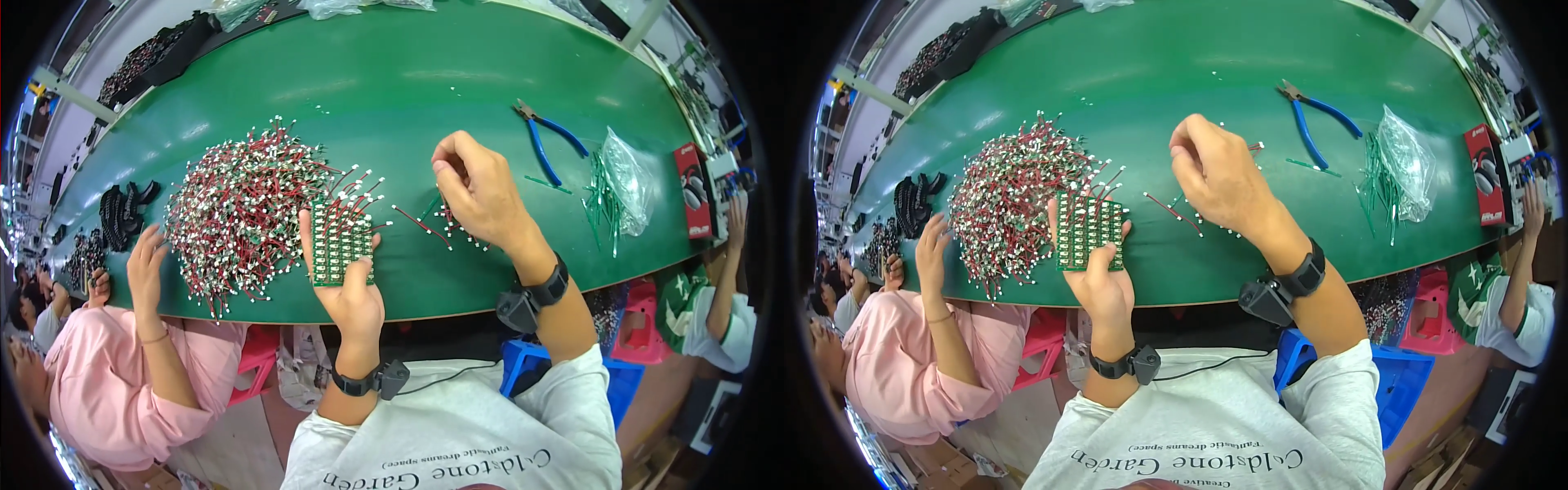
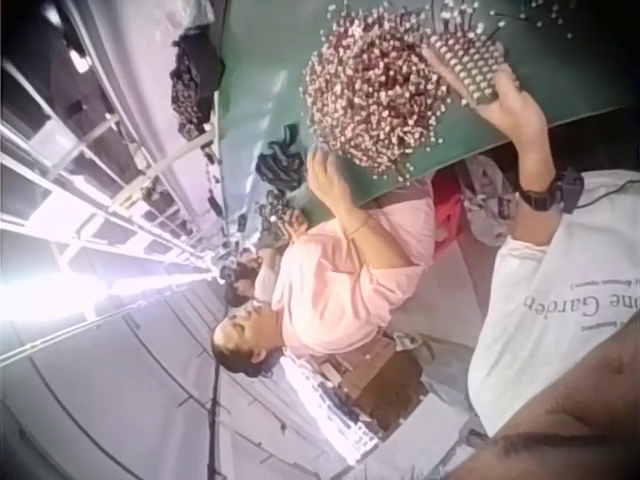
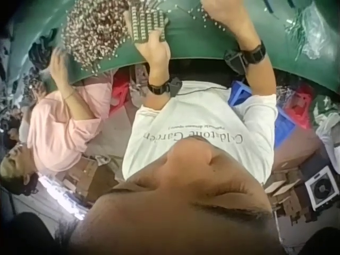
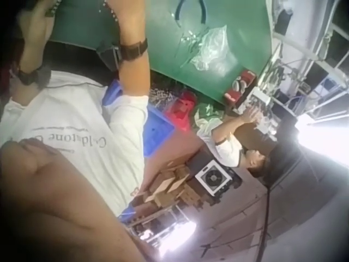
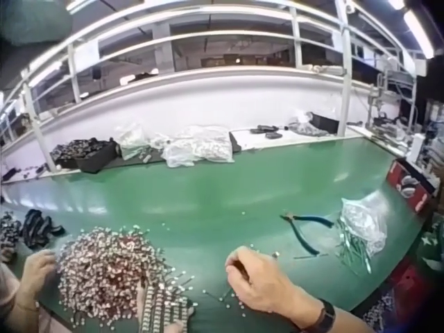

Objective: Manually assembling LED components onto a fixture.

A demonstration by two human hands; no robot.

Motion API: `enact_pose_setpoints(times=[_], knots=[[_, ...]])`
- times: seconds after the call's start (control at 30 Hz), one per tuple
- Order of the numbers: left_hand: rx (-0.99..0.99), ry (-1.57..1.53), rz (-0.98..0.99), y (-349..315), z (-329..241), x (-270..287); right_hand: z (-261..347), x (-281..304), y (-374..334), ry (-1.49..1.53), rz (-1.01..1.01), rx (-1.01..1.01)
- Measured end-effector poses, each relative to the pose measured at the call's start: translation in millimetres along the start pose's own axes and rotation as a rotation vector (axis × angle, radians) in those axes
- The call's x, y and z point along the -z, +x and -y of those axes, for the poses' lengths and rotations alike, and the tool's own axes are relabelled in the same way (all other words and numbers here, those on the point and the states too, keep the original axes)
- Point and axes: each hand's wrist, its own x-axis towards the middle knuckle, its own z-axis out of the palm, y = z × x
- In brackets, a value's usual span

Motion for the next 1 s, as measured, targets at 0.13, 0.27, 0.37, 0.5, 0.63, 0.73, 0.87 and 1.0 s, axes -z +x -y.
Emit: enact_pose_setpoints(times=[0.13, 0.27, 0.37, 0.5, 0.63, 0.73, 0.87, 1.0], knots=[[-0.004, 0.025, 0.006, -1, 1, 2, 16, -8, -9, 0.16, 0.169, 0.066], [0.001, 0.077, 0.041, -2, 7, 7, 36, -23, -23, 0.303, 0.335, 0.068], [-0.008, 0.107, 0.085, -3, 9, 6, 28, -42, -27, 0.201, 0.244, 0.192], [-0.089, 0.136, 0.127, -3, 9, -1, 24, -47, -28, 0.106, 0.153, 0.297], [-0.131, 0.195, 0.165, -4, 12, 1, 24, -50, -29, 0.087, 0.153, 0.267], [-0.144, 0.207, 0.197, -4, 11, -1, 23, -50, -30, 0.083, 0.132, 0.294], [-0.156, 0.261, 0.204, -4, 15, 3, 23, -52, -31, 0.062, 0.119, 0.304], [-0.157, 0.241, 0.185, -4, 11, -1, 23, -53, -32, 0.039, 0.13, 0.284]])
